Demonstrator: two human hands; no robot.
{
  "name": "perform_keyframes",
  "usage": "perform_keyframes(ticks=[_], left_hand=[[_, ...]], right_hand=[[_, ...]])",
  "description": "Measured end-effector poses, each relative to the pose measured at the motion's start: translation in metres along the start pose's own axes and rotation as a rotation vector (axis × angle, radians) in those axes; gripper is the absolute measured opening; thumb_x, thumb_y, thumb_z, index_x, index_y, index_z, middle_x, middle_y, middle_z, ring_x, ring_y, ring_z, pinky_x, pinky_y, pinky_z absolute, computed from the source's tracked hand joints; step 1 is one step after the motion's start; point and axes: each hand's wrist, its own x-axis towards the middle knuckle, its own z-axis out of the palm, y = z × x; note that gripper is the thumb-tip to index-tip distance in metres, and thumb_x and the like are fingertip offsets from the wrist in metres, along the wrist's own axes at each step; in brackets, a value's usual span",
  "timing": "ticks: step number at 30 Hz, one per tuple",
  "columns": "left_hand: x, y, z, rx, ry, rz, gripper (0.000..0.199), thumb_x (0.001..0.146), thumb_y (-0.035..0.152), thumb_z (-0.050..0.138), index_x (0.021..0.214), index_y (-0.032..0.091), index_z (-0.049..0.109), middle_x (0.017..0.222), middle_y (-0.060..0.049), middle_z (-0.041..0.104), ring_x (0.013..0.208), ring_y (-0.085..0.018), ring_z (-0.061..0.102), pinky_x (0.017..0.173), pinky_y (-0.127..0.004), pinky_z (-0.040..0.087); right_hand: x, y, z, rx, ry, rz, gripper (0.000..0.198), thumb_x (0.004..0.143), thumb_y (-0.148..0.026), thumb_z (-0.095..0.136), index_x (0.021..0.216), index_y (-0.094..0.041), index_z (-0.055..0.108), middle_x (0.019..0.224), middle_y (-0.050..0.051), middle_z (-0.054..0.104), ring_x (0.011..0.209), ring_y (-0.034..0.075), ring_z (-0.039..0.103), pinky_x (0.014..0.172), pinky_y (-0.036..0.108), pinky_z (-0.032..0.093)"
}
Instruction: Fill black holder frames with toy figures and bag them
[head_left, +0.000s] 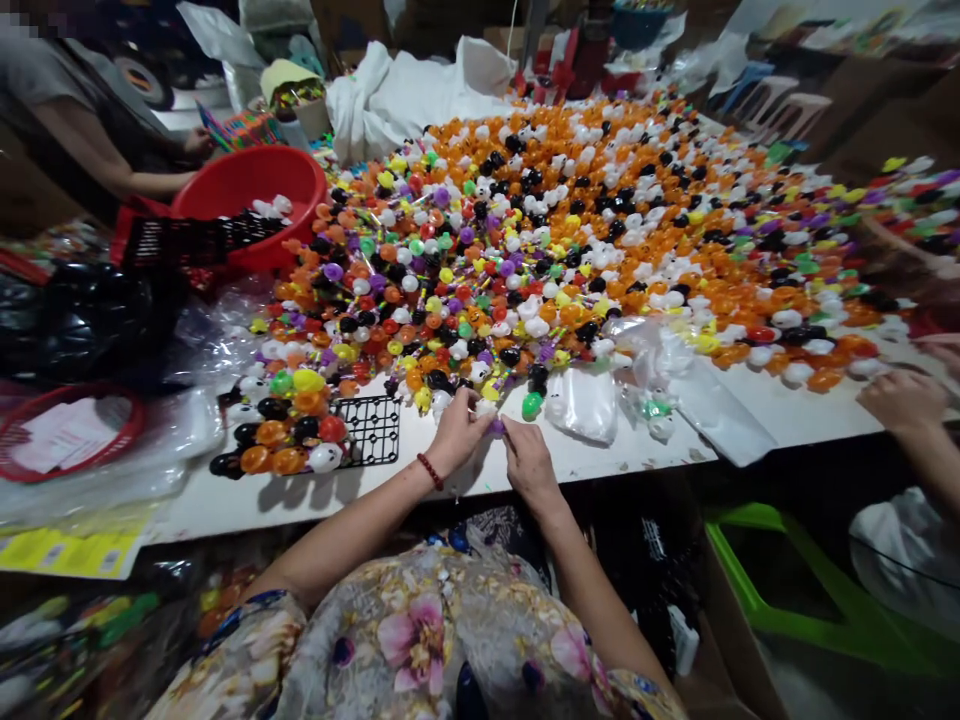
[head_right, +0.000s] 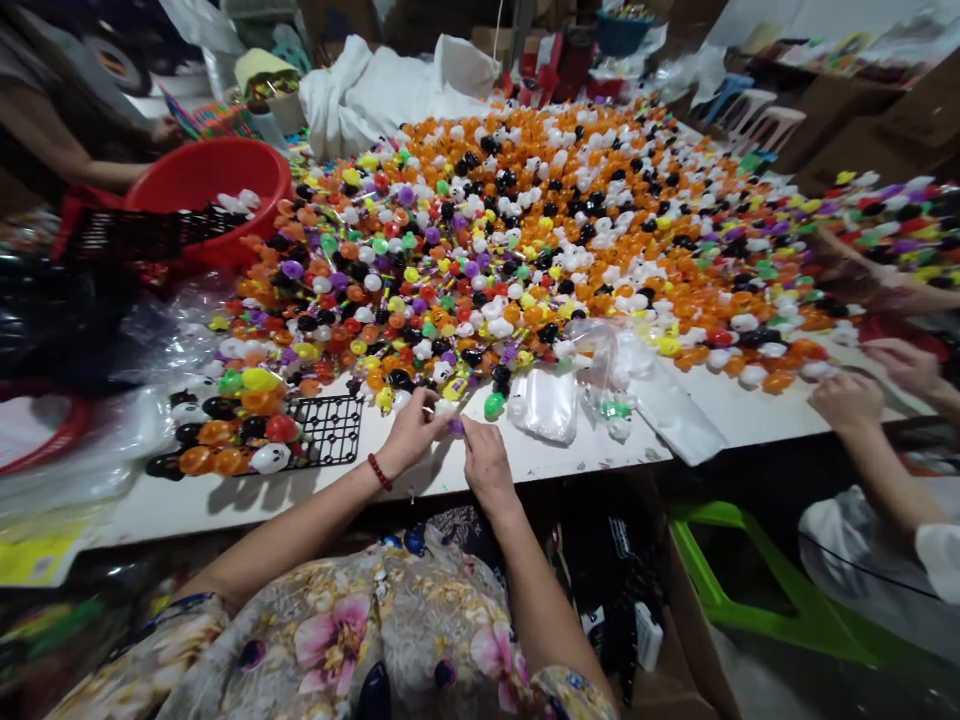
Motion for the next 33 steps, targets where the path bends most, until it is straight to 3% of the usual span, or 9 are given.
perform_keyframes(ticks=[3,6,11,15,18,20,22,27,33], left_hand=[[-0.026,-0.016,-0.012,-0.290,-0.038,-0.081,0.029,0.081,0.031,0.064,0.102,0.019,0.048,0.077,0.003,0.056,0.062,-0.011,0.053,0.060,-0.024,0.046],[-0.048,-0.025,-0.024,-0.298,-0.001,-0.011,0.027,0.084,0.029,0.060,0.106,0.018,0.050,0.084,-0.001,0.059,0.069,-0.014,0.058,0.065,-0.027,0.050],[-0.074,-0.027,-0.048,0.229,0.075,0.375,0.026,0.088,0.018,0.050,0.115,0.019,0.052,0.109,-0.010,0.060,0.102,-0.021,0.062,0.088,-0.036,0.054],[-0.092,-0.022,-0.078,0.536,0.101,0.546,0.038,0.096,0.020,0.043,0.134,0.016,0.041,0.117,-0.015,0.060,0.111,-0.023,0.061,0.090,-0.037,0.056],[-0.102,-0.020,-0.117,0.659,0.300,0.596,0.048,0.098,0.023,0.043,0.144,0.016,0.031,0.126,-0.017,0.060,0.119,-0.024,0.058,0.099,-0.040,0.052],[-0.102,-0.022,-0.146,0.747,0.429,0.557,0.045,0.098,0.023,0.043,0.142,0.017,0.036,0.125,-0.016,0.061,0.119,-0.025,0.057,0.102,-0.043,0.049],[-0.096,-0.026,-0.172,0.817,0.464,0.510,0.041,0.099,0.025,0.041,0.139,0.015,0.043,0.126,-0.016,0.061,0.120,-0.026,0.056,0.103,-0.046,0.048],[-0.082,-0.039,-0.199,0.899,0.330,0.509,0.037,0.100,0.027,0.035,0.129,0.012,0.053,0.118,-0.014,0.067,0.109,-0.024,0.060,0.100,-0.045,0.049],[-0.086,-0.044,-0.194,0.914,0.300,0.492,0.037,0.100,0.026,0.035,0.128,0.012,0.055,0.115,-0.014,0.068,0.109,-0.024,0.060,0.102,-0.046,0.047]], right_hand=[[0.002,-0.003,0.001,-0.027,0.016,-0.015,0.042,0.096,-0.018,0.037,0.132,-0.020,0.058,0.112,0.014,0.068,0.101,0.028,0.061,0.093,0.051,0.050],[0.008,-0.020,-0.001,-0.019,0.072,-0.009,0.035,0.097,-0.028,0.045,0.127,-0.019,0.061,0.116,0.016,0.066,0.108,0.030,0.058,0.096,0.052,0.047],[0.029,-0.070,-0.003,0.324,-0.069,0.078,0.029,0.093,-0.040,0.054,0.111,-0.020,0.065,0.092,0.008,0.065,0.074,0.019,0.058,0.070,0.034,0.052],[0.057,-0.099,0.002,0.593,-0.212,0.144,0.024,0.091,-0.043,0.056,0.094,-0.022,0.068,0.086,0.004,0.064,0.074,0.017,0.058,0.068,0.029,0.049],[0.077,-0.112,0.020,0.766,-0.309,0.244,0.030,0.090,-0.048,0.055,0.099,-0.021,0.068,0.083,0.003,0.063,0.073,0.016,0.058,0.069,0.029,0.049],[0.089,-0.117,0.041,0.866,-0.366,0.311,0.037,0.088,-0.052,0.055,0.105,-0.020,0.066,0.083,0.002,0.063,0.072,0.016,0.058,0.069,0.028,0.050],[0.100,-0.123,0.066,0.912,-0.395,0.339,0.040,0.086,-0.054,0.055,0.104,-0.019,0.065,0.085,0.002,0.064,0.074,0.016,0.059,0.071,0.029,0.050],[0.121,-0.136,0.113,0.745,-0.440,0.220,0.022,0.088,-0.041,0.055,0.088,-0.020,0.061,0.079,0.000,0.062,0.074,0.016,0.056,0.072,0.029,0.048],[0.131,-0.141,0.123,0.548,-0.599,-0.125,0.005,0.084,-0.017,0.058,0.081,-0.020,0.062,0.085,0.003,0.063,0.085,0.018,0.059,0.083,0.031,0.048]])
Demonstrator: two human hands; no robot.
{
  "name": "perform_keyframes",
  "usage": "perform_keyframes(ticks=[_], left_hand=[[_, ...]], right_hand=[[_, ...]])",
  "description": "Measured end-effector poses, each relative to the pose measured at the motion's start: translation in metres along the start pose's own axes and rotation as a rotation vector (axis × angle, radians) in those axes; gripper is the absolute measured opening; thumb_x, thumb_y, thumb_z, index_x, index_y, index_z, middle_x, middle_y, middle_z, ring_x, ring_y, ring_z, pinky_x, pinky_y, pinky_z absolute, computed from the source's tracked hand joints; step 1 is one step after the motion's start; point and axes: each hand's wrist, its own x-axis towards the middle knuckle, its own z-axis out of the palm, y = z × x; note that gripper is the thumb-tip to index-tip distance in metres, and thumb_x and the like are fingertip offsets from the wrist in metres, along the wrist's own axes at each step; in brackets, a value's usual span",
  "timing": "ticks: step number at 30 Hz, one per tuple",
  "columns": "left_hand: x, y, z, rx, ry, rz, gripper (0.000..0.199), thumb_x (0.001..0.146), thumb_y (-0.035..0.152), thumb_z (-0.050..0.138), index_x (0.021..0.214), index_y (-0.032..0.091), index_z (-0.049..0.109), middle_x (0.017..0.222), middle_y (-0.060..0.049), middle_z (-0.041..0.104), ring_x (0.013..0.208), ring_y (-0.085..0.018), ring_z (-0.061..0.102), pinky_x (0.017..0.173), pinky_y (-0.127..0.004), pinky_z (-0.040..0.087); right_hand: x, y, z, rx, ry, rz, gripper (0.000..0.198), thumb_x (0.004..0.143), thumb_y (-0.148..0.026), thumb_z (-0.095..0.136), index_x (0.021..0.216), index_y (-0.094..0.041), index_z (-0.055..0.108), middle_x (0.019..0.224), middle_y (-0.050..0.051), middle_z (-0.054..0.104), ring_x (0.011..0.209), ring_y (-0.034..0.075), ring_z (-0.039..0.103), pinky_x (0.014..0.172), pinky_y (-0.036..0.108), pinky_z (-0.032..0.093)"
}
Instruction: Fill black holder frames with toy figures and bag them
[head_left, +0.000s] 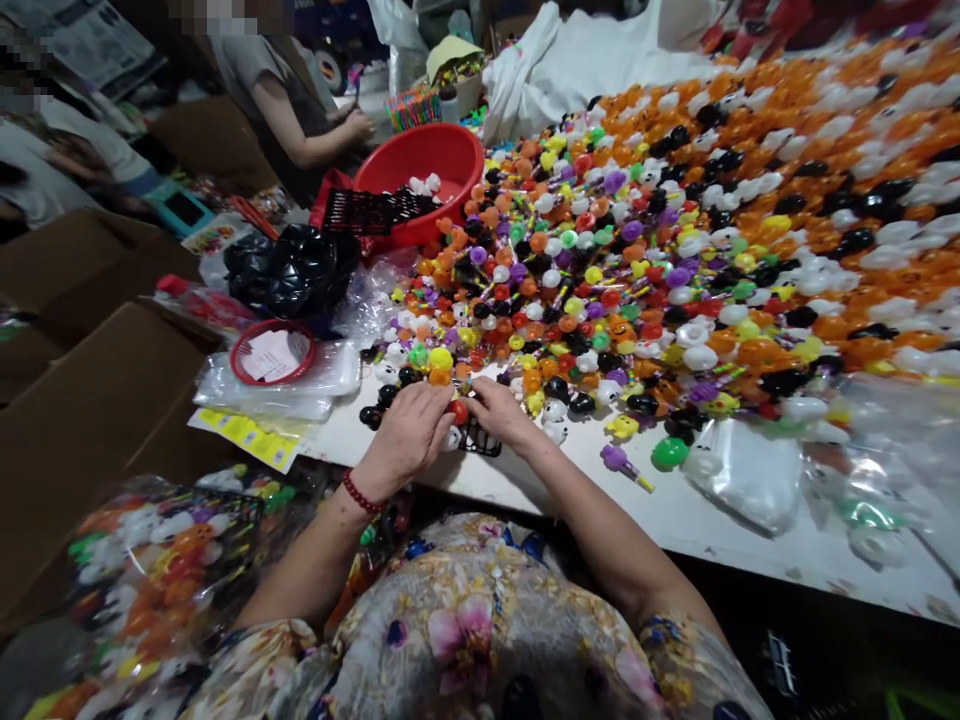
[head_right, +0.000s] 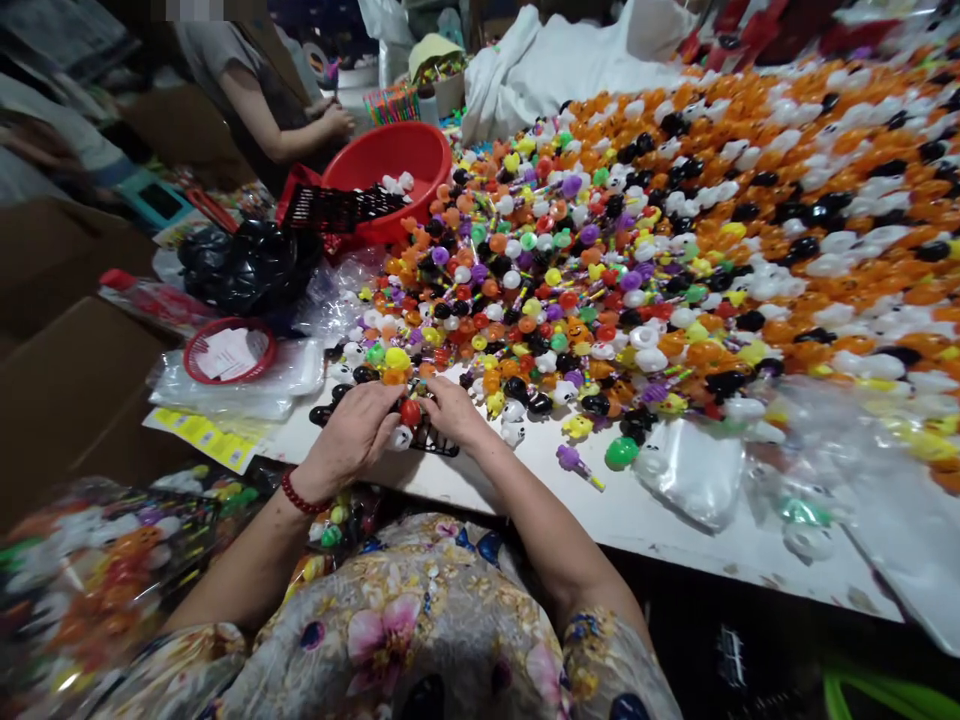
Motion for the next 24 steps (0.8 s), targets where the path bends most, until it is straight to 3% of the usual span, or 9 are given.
perform_keyframes(ticks=[6,9,13,15,18,21,24], left_hand=[[0.003,-0.004,-0.001,0.020,-0.121,0.074,0.050,0.100,0.036,0.035,0.143,0.014,0.044,0.147,-0.016,0.049,0.136,-0.028,0.044,0.108,-0.045,0.041],[0.003,-0.008,0.004,0.022,-0.106,0.122,0.051,0.100,0.039,0.033,0.142,0.014,0.046,0.144,-0.016,0.053,0.137,-0.029,0.045,0.107,-0.045,0.042],[0.001,-0.018,0.016,-0.003,-0.031,0.146,0.050,0.098,0.040,0.035,0.138,0.015,0.050,0.134,-0.016,0.060,0.132,-0.032,0.049,0.103,-0.048,0.044],[0.001,-0.021,0.020,-0.014,-0.009,0.152,0.048,0.097,0.039,0.036,0.136,0.016,0.052,0.129,-0.016,0.063,0.130,-0.033,0.051,0.102,-0.049,0.045],[0.000,-0.022,0.020,-0.040,0.000,0.144,0.046,0.096,0.038,0.037,0.135,0.018,0.053,0.125,-0.015,0.065,0.128,-0.033,0.053,0.101,-0.050,0.046],[0.000,-0.022,0.018,-0.039,0.015,0.147,0.047,0.096,0.038,0.037,0.136,0.017,0.052,0.125,-0.016,0.064,0.127,-0.034,0.053,0.101,-0.051,0.047],[-0.001,-0.022,0.017,-0.035,0.047,0.176,0.046,0.096,0.036,0.038,0.135,0.017,0.053,0.125,-0.016,0.064,0.127,-0.035,0.053,0.101,-0.051,0.047]], right_hand=[[0.010,-0.002,0.008,-0.048,-0.163,-0.068,0.032,0.077,-0.002,0.053,0.101,-0.017,0.067,0.109,0.008,0.067,0.105,0.022,0.062,0.096,0.036,0.049],[0.008,-0.011,0.017,-0.052,-0.175,-0.063,0.049,0.071,0.002,0.055,0.114,-0.018,0.064,0.123,0.008,0.064,0.118,0.022,0.058,0.104,0.037,0.046],[-0.015,-0.021,0.011,-0.162,-0.093,-0.088,0.052,0.079,-0.002,0.054,0.129,-0.012,0.055,0.133,0.014,0.058,0.123,0.021,0.055,0.106,0.032,0.045],[-0.041,-0.022,-0.006,-0.282,0.012,-0.090,0.049,0.084,-0.003,0.049,0.133,-0.011,0.053,0.136,0.016,0.055,0.124,0.021,0.053,0.106,0.032,0.045],[-0.095,-0.014,-0.051,-0.470,0.176,-0.022,0.040,0.089,-0.009,0.046,0.127,-0.016,0.060,0.129,0.015,0.059,0.119,0.022,0.054,0.102,0.037,0.048],[-0.149,0.006,-0.108,-0.660,0.374,0.189,0.041,0.088,-0.008,0.046,0.122,-0.021,0.066,0.116,0.013,0.063,0.107,0.025,0.056,0.093,0.042,0.051],[-0.183,0.023,-0.152,-0.883,0.400,0.444,0.039,0.083,-0.006,0.050,0.112,-0.020,0.072,0.106,0.013,0.063,0.098,0.027,0.054,0.085,0.041,0.048]])
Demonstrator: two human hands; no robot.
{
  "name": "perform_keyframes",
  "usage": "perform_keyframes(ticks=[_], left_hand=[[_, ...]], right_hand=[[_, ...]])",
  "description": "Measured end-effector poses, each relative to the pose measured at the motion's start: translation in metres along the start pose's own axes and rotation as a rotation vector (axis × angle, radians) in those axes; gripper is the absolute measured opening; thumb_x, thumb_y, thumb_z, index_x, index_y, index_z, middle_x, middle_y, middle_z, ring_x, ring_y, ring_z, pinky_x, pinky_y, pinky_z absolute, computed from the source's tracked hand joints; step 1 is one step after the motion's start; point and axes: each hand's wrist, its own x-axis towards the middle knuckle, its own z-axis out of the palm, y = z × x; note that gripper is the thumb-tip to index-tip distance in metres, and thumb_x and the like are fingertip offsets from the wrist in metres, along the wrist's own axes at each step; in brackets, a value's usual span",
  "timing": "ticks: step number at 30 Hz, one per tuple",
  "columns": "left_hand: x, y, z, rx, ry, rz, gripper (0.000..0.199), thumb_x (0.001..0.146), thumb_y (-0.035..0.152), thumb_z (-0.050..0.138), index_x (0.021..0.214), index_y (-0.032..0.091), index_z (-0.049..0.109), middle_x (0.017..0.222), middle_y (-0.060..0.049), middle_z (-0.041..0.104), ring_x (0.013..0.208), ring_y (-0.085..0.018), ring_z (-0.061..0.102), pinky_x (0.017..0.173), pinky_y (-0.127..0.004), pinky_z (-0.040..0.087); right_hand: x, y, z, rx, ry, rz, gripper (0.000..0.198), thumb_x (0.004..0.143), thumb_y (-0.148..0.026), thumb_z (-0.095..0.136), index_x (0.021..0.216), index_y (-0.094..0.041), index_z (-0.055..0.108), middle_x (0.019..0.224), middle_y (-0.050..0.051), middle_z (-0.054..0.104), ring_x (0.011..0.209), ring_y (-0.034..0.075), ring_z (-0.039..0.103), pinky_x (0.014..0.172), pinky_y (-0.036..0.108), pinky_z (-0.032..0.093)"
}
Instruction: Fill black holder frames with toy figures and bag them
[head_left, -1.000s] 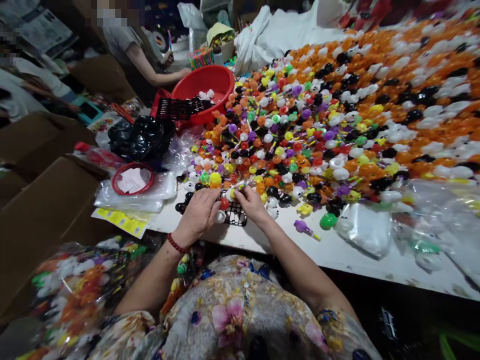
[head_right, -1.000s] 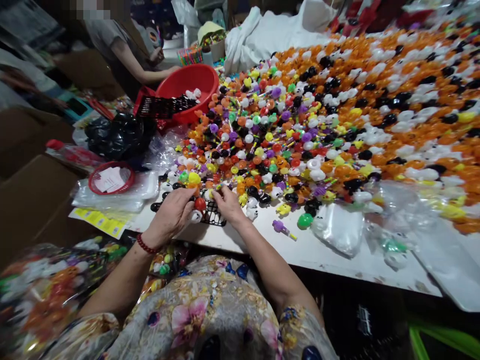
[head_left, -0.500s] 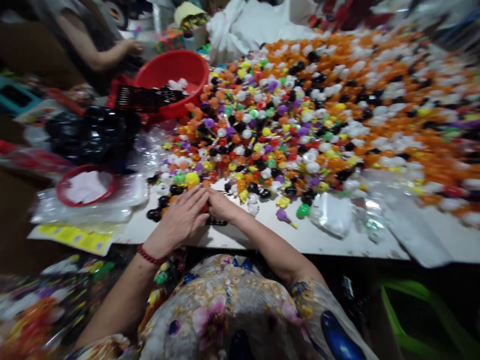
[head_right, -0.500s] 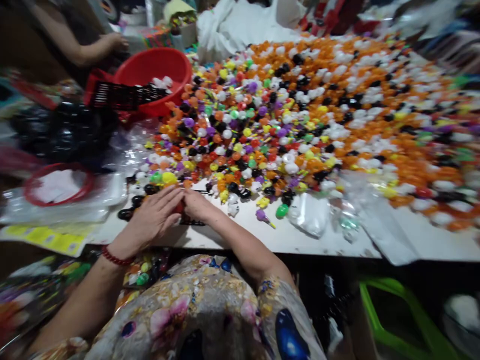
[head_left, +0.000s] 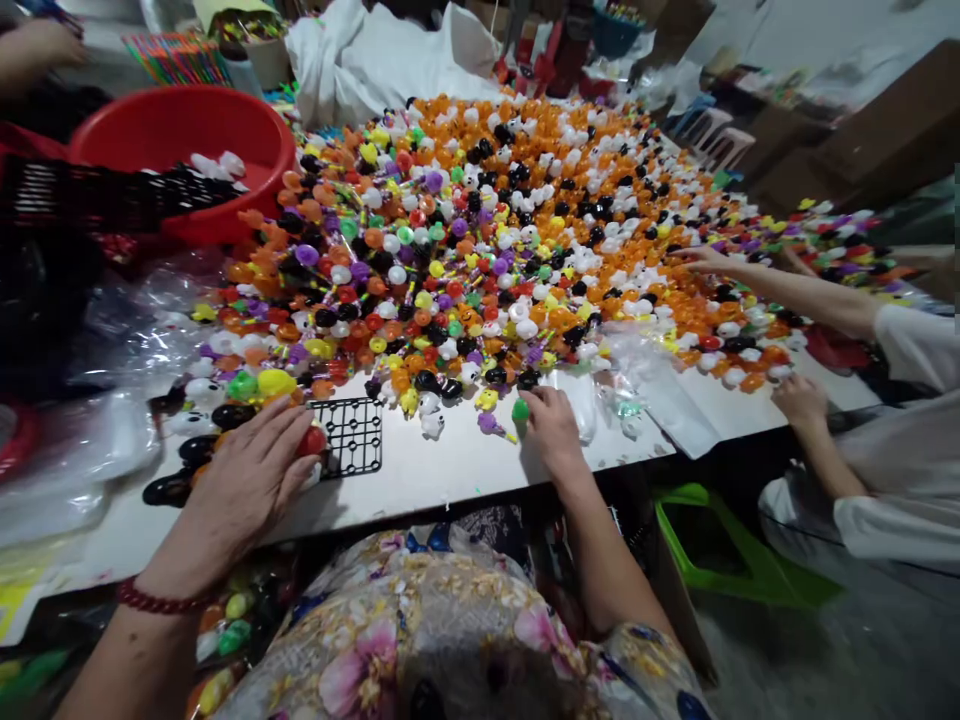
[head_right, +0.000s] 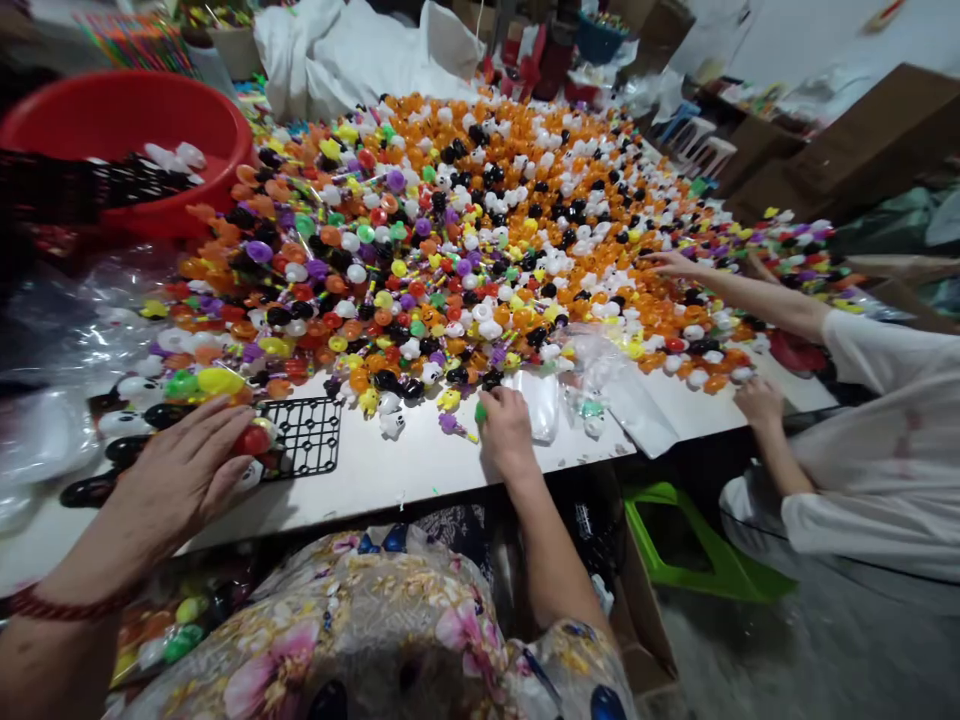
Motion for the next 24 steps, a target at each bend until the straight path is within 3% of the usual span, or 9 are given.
perform_keyframes(ticks=[3,7,11,14,16,19,21,24], left_hand=[[-0.001,-0.001,0.001,-0.023,0.022,0.009,0.045,0.095,0.035,0.039,0.134,0.017,0.054,0.125,-0.016,0.065,0.127,-0.036,0.054,0.100,-0.052,0.047],[-0.002,0.000,0.000,-0.024,-0.004,-0.021,0.044,0.096,0.036,0.038,0.133,0.020,0.054,0.126,-0.015,0.065,0.129,-0.034,0.053,0.101,-0.052,0.046],[-0.002,0.001,-0.003,-0.013,-0.069,-0.059,0.045,0.096,0.038,0.037,0.132,0.019,0.056,0.128,-0.014,0.064,0.129,-0.032,0.053,0.102,-0.050,0.046],[-0.003,0.002,-0.003,-0.011,-0.084,-0.058,0.045,0.096,0.038,0.036,0.132,0.019,0.056,0.129,-0.013,0.064,0.130,-0.032,0.052,0.103,-0.049,0.045],[-0.004,0.002,-0.003,-0.019,-0.076,-0.053,0.044,0.097,0.038,0.037,0.133,0.019,0.055,0.129,-0.013,0.064,0.130,-0.032,0.052,0.103,-0.049,0.045],[-0.004,0.001,-0.002,-0.051,-0.065,-0.060,0.046,0.096,0.040,0.038,0.135,0.021,0.054,0.131,-0.013,0.063,0.131,-0.033,0.051,0.104,-0.051,0.044],[-0.004,0.001,-0.001,-0.061,-0.065,-0.067,0.047,0.096,0.041,0.038,0.136,0.021,0.053,0.131,-0.013,0.063,0.131,-0.033,0.051,0.104,-0.052,0.044],[-0.003,0.003,0.000,-0.040,-0.065,-0.072,0.045,0.097,0.040,0.037,0.133,0.021,0.055,0.131,-0.013,0.063,0.130,-0.032,0.052,0.102,-0.050,0.045]], right_hand=[[0.003,0.017,-0.005,-0.174,-0.078,0.066,0.038,0.083,-0.009,0.053,0.113,-0.022,0.072,0.103,0.013,0.062,0.097,0.028,0.051,0.085,0.041,0.043],[0.012,0.000,0.004,-0.228,-0.138,0.027,0.039,0.086,-0.015,0.055,0.123,-0.021,0.067,0.104,0.015,0.060,0.100,0.029,0.049,0.088,0.043,0.038],[0.009,-0.019,0.020,-0.090,-0.167,-0.058,0.046,0.082,-0.008,0.052,0.125,-0.020,0.064,0.112,0.014,0.060,0.103,0.027,0.052,0.088,0.040,0.041],[-0.001,-0.021,0.029,0.107,-0.083,-0.082,0.049,0.080,-0.005,0.046,0.122,-0.022,0.064,0.115,0.012,0.061,0.108,0.024,0.056,0.091,0.039,0.045],[-0.005,-0.019,0.031,0.251,-0.002,-0.013,0.039,0.085,-0.011,0.043,0.116,-0.021,0.065,0.111,0.012,0.064,0.106,0.025,0.059,0.091,0.040,0.047],[-0.001,-0.022,0.030,0.402,0.010,0.220,0.027,0.089,-0.033,0.050,0.111,-0.020,0.061,0.096,0.010,0.068,0.091,0.025,0.064,0.083,0.041,0.050],[0.007,-0.027,0.030,0.459,-0.041,0.363,0.033,0.083,-0.044,0.061,0.106,-0.021,0.058,0.085,0.005,0.067,0.079,0.024,0.063,0.076,0.039,0.050],[0.024,-0.032,0.037,0.598,-0.061,0.486,0.037,0.071,-0.046,0.070,0.094,-0.023,0.053,0.070,-0.003,0.061,0.067,0.019,0.059,0.068,0.033,0.047]])
